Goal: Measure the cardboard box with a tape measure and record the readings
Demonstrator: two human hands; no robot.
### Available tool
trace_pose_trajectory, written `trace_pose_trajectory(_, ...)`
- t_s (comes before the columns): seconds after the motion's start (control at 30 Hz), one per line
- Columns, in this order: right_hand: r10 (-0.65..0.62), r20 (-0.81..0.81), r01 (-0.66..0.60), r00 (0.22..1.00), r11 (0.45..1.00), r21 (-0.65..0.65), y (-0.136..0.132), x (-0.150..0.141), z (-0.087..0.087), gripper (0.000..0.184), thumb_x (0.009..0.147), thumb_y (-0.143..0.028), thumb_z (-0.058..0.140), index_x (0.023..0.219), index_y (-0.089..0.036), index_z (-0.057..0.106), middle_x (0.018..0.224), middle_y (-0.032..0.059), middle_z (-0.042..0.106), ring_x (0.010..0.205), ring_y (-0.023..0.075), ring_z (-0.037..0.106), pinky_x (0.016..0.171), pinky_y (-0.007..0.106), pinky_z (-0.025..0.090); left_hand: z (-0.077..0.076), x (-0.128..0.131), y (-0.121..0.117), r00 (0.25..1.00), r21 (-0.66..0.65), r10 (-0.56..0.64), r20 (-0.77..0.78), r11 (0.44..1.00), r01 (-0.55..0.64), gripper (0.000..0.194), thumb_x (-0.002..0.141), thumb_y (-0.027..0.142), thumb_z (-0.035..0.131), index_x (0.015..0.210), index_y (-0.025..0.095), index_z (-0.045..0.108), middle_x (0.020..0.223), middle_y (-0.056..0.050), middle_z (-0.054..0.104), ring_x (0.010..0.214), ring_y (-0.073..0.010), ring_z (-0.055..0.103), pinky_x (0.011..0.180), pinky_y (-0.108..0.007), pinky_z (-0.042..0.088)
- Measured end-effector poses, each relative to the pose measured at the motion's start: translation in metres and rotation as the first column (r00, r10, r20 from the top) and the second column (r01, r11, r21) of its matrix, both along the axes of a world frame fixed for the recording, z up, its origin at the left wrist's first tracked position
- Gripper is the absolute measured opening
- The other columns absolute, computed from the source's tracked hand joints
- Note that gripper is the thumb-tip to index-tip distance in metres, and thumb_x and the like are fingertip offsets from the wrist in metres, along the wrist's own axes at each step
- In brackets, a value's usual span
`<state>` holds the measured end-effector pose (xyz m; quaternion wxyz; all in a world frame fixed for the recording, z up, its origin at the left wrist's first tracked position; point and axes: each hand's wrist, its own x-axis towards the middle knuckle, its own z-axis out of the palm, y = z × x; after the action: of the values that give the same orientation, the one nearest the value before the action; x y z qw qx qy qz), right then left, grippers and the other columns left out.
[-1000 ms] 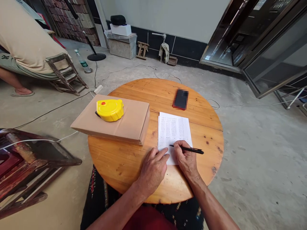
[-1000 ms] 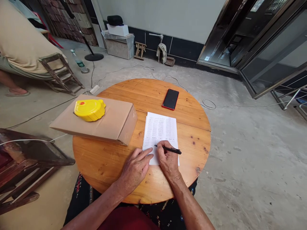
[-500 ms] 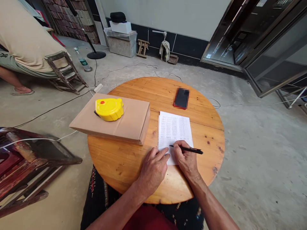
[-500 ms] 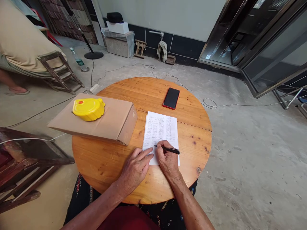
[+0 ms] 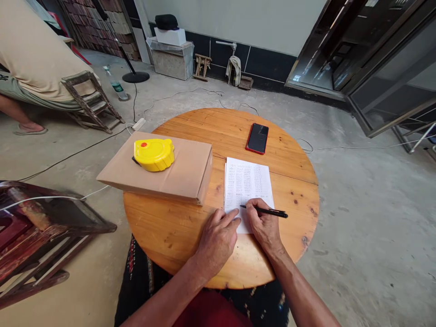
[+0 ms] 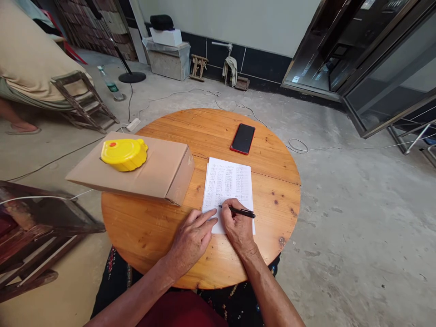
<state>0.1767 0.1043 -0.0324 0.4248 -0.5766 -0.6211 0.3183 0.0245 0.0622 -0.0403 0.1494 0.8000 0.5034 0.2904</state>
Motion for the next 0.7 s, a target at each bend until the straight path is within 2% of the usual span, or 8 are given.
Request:
trace_pose_trajectory(0.2,-0.074,-0.074,0.070,0.995,0.996,-0.048,-0.0017,0.0026,0.0040,0.020,0.087,-0.031,0.052,0.071,-0.020,0.056,0.052,-0.0052,0.046,0.047,0.0116,0.040,0.048,0.025,0.034,-0.0020,-0.0006,0.0000,1.000,0.001,-0.004,-0.018,1.000,0.004,0.035,0.082,0.000,0.052,0.108,0.019,0.065,0.127,-0.003,0.065,0.095,-0.0232,0.052,0.083,-0.039,0.054)
trace_pose_trajectory(0.33,-0.099,-0.111,0.092,0.989,0.994,-0.067,-0.0030,0.0053,0.0039,0.019,0.088,-0.033,0.052,0.074,-0.020,0.058,0.051,-0.0056,0.047,0.047,0.0124,0.041,0.049,0.026,0.035,-0.0014,-0.0007,0.0004,0.999,-0.006,-0.025,-0.044,1.000,0.025,0.035,0.082,-0.001,0.051,0.107,0.018,0.065,0.130,-0.002,0.063,0.094,-0.0231,0.051,0.083,-0.039,0.054)
trace_pose_trajectory(0.57,-0.057,-0.091,0.051,0.994,0.996,-0.071,-0.0035,0.0062,-0.0016,0.019,0.088,-0.032,0.051,0.075,-0.020,0.057,0.053,-0.0053,0.045,0.048,0.0121,0.040,0.048,0.025,0.034,-0.0016,0.0011,0.0001,0.997,-0.025,-0.020,-0.077,1.000,0.018,0.035,0.082,0.000,0.050,0.107,0.018,0.065,0.130,-0.002,0.063,0.096,-0.0237,0.051,0.085,-0.041,0.054)
trace_pose_trajectory(0.7,-0.039,-0.072,0.034,0.997,0.997,-0.063,-0.0036,0.0058,-0.0004,0.019,0.089,-0.031,0.051,0.076,-0.020,0.057,0.055,-0.0052,0.045,0.049,0.0118,0.040,0.049,0.025,0.034,-0.0025,0.0002,-0.0003,0.994,-0.036,-0.042,-0.106,0.999,0.038,0.039,0.082,0.000,0.051,0.114,0.019,0.062,0.133,-0.002,0.061,0.096,-0.0233,0.050,0.085,-0.040,0.053)
